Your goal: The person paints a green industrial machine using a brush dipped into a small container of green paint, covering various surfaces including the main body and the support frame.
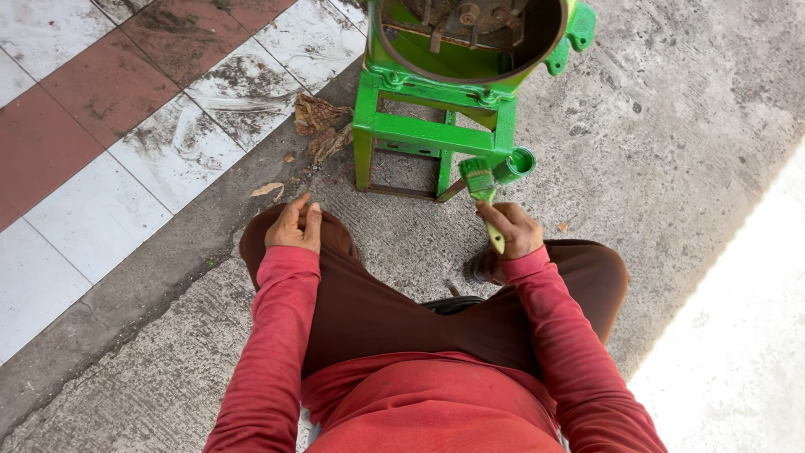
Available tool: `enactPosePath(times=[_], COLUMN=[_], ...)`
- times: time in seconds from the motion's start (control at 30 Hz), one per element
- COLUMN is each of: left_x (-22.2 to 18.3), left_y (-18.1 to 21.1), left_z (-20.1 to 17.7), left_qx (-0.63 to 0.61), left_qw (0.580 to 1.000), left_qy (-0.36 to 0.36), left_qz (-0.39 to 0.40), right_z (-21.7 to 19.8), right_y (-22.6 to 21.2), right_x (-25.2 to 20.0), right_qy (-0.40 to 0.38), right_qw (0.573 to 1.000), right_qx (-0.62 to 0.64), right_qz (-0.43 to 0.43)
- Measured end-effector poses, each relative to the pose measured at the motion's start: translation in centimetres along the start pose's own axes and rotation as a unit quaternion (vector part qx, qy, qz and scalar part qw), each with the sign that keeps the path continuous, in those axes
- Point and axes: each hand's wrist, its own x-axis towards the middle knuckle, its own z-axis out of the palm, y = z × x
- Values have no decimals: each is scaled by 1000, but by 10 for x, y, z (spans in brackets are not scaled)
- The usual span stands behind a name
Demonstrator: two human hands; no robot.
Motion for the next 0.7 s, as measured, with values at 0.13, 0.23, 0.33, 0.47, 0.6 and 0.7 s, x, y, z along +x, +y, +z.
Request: enactPosePath(times=[0.13, 0.23, 0.33, 0.47, 0.6, 0.7], left_x=[2, 1, -2, -1, -5, -2], left_y=[-3, -5, -6, -8, -7, -5], left_z=[3, 1, -2, -5, -5, -3], left_qx=[-2, -11, -32, -35, -35, -37], left_qw=[1000, 1000, 999, 999, 999, 999], left_qy=[2, 5, 10, 19, 21, 19], left_qz=[-18, -11, -13, -4, -13, -30], right_z=[18, 35, 56, 81, 75, 67], right_y=[-32, -58, -72, -65, -43, -38], right_x=[29, 49, 69, 95, 89, 72], right_qy=[-5, 6, 7, -23, -110, -14], right_qw=[997, 987, 981, 974, 985, 987], right_qx=[62, 115, 114, 56, -1, 16], right_qz=[-56, -110, -156, -217, -136, -158])
